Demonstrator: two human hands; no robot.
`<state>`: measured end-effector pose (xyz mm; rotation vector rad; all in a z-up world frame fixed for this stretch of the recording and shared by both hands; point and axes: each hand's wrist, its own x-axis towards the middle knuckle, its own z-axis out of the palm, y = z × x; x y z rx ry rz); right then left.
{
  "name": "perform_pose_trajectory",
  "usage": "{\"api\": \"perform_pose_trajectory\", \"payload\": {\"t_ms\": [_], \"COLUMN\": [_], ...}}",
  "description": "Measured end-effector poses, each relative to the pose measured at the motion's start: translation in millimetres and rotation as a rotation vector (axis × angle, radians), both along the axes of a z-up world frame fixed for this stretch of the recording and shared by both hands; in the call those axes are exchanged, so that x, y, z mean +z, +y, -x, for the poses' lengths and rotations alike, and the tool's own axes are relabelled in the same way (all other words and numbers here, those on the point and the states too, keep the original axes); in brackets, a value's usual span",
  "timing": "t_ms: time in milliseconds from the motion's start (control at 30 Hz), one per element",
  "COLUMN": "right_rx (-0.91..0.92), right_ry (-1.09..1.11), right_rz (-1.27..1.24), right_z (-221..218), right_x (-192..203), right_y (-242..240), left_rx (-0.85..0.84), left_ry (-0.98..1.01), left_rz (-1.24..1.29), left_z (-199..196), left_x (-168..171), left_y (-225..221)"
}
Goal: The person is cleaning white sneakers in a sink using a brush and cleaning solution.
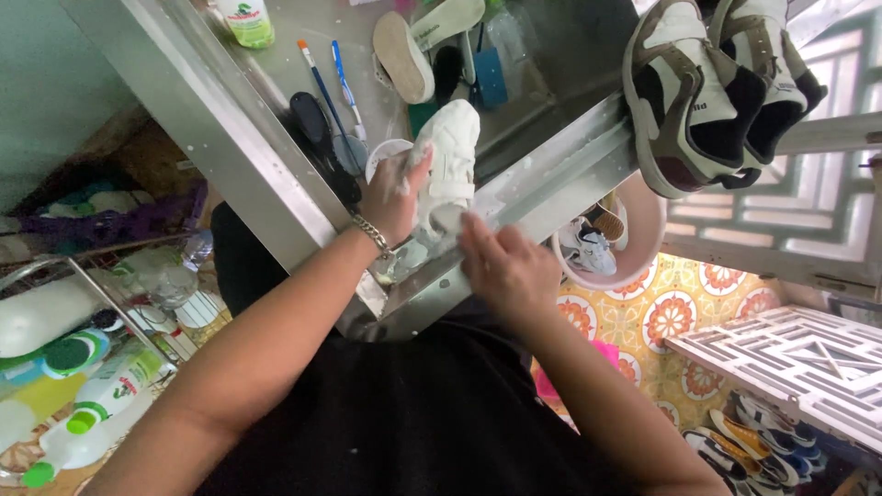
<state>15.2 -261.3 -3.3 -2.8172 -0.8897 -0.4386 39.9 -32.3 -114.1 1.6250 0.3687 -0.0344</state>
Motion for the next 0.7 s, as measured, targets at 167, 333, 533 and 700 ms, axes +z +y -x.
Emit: {"api": "perform_pose_trajectory", "payload": {"t_ms": [167,333,533,700], "right_rx": [0.027,-0.197,-0.935,-0.8], "right_ry": [-0.182,0.785,1.764,1.566], "right_rz": [-0.027,-0.552,-1.273,-1.296], "right_z": [-12.7,32.1,0.4,2.3], "right_x": [5.4,20.9,56.8,26.5], "right_y": [27.0,37.4,69.3,75.4], "left_rx": [0.036,0.03,0.072,0.12], "left_ry": [-0.049,-0.148,-0.268,-0.3], "left_rz": [0.045,0.0,-0.289,-0.234], "left_z": [-6.3,3.2,-8.9,-0.4], "left_x": [15.5,31.8,32.5,12.8], "left_y": [8.7,11.8,3.7,12.2]}}
